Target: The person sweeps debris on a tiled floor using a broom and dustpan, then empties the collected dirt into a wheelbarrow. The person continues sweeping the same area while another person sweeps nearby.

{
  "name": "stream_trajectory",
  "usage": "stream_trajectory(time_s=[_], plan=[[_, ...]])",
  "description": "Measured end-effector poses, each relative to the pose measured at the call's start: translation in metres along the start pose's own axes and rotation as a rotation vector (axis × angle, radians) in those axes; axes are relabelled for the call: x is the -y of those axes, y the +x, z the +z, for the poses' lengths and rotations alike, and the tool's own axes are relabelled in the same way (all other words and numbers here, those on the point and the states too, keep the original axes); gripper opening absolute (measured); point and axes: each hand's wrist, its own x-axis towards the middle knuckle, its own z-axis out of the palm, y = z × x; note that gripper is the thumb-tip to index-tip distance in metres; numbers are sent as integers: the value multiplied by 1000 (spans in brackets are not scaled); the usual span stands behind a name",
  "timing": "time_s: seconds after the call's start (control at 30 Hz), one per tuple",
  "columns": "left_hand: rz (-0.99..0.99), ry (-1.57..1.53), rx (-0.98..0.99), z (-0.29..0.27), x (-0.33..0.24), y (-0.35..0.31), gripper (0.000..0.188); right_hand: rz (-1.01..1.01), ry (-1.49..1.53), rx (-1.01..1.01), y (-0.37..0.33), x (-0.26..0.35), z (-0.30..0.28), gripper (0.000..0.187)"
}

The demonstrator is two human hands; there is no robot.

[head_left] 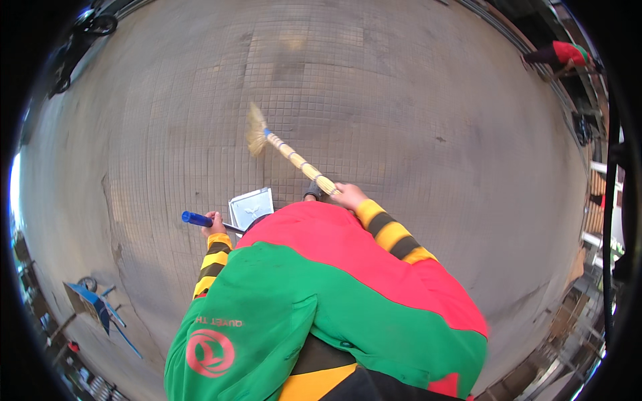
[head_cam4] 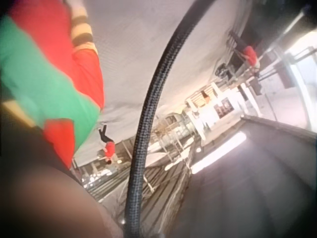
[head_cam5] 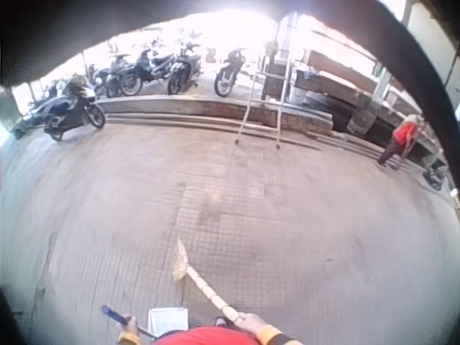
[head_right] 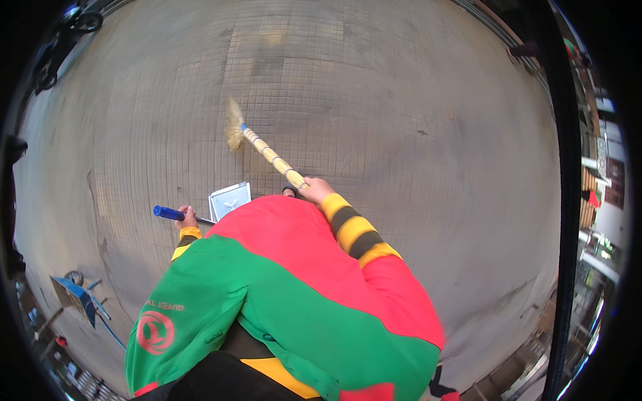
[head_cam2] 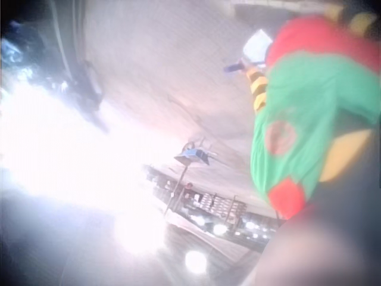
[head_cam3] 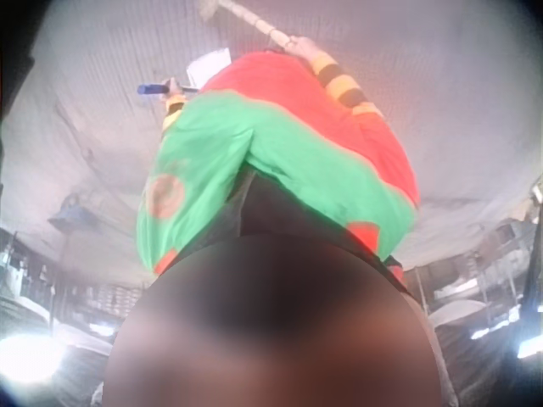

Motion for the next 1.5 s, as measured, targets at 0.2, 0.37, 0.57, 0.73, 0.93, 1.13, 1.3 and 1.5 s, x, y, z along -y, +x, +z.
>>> stream_trajectory(time_s=[0.2, 0.37, 0.57, 0.73, 0.93, 1.13, 1.3, 1.5], plan=[[28, -69, -48, -7, -5, -12, 12, 222, -23, 13, 66, -1, 13, 32], [-38, -49, -115, 0, -7, -13, 13, 598, 212, -148, 30, -95, 12, 38], [-12, 55, -5, 23, 4, 2, 14, 947, 607, -483, -67, -166, 8, 34], [115, 48, 86, 24, 25, 28, 15, 919, 630, -651, -96, -152, 26, 30], [151, 21, 228, 15, 25, 34, 15, 742, 398, -588, -135, -96, 68, 35], [189, 22, 210, 7, 2, 7, 14, 377, 404, -325, -196, -64, 73, 27], [340, 123, 336, 3, -18, 4, 18, 85, 167, -184, -115, -46, 91, 37], [509, 292, 457, -16, -31, 2, 16, 359, 331, -281, -69, -48, 132, 33]])
